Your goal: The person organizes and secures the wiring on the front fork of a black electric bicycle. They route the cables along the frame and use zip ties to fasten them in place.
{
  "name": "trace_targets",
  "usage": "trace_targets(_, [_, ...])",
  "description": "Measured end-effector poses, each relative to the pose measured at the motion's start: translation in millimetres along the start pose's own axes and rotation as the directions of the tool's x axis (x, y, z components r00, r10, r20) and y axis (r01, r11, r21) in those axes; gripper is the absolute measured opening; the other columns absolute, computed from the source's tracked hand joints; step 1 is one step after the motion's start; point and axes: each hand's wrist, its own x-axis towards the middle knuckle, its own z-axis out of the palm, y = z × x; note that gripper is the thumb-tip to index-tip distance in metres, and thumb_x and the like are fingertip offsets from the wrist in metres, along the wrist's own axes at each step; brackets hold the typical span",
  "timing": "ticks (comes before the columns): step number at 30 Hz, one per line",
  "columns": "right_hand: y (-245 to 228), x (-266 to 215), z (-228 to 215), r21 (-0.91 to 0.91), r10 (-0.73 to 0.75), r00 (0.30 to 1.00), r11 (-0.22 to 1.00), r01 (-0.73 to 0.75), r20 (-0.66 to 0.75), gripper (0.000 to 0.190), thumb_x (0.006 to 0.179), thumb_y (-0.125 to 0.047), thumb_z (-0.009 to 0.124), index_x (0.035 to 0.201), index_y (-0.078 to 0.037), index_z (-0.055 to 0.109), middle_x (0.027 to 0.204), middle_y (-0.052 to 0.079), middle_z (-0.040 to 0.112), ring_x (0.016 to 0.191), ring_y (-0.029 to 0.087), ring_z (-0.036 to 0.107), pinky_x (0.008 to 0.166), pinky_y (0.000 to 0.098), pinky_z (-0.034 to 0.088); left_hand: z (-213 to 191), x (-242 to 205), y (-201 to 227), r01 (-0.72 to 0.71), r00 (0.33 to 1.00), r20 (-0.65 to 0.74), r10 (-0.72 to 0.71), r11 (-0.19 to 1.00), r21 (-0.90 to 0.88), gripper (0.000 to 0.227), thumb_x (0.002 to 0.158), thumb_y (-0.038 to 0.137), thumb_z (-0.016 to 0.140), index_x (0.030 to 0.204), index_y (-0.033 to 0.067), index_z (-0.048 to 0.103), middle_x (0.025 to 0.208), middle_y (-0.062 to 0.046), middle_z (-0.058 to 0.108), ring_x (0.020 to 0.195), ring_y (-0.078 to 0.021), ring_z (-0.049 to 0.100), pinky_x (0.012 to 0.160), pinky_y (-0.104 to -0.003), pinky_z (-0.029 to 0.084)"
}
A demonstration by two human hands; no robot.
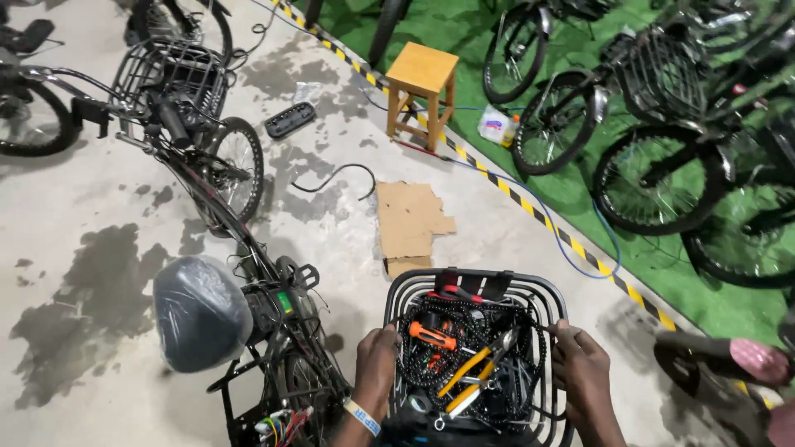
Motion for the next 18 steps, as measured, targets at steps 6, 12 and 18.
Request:
trace_targets(6, [-26,130,80,-0.274,-0.011,0.995,0.961,0.039,0.103,0.031,0.098,-0.024,0.059,0.094,0.004,0.070,0.074,0.009,0.056,0.058,0.015,0.037,0.050,0.0282,0.025,-1,93,2,0.044,0.975,-0.193,-0.113,0.942,-0.333,0.032,0.094,0.030,0.052,0.085,0.0022,0.063,0.073,-0.007,0.046,0.053,-0.0148,0.030,0.045,-0.029,0.022])
trace_targets(12, [-98,209,189,-0.451,-0.019,0.937,0.873,0.186,0.350,0.032,0.097,-0.030,0.059,0.090,-0.002,0.072,0.060,0.003,0.044,0.049,0.011,0.031,0.045,0.0264,0.022,4,137,55,-0.039,0.916,-0.378,-0.135,0.908,-0.418,0.030,0.095,0.025,0.051,0.085,0.0002,0.065,0.068,-0.003,0.041,0.061,-0.0161,0.039,0.057,-0.031,0.033])
trace_targets(18, [-137,248,287,-0.504,-0.018,0.870,0.809,0.302,0.492,0.033,0.097,-0.029,0.059,0.093,0.001,0.073,0.071,0.007,0.056,0.061,0.014,0.041,0.054,0.0261,0.031,-18,143,137,0.006,0.868,-0.415,-0.274,0.840,-0.542,0.033,0.096,0.030,0.047,0.088,0.0035,0.065,0.066,-0.001,0.034,0.056,-0.0145,0.032,0.054,-0.030,0.026])
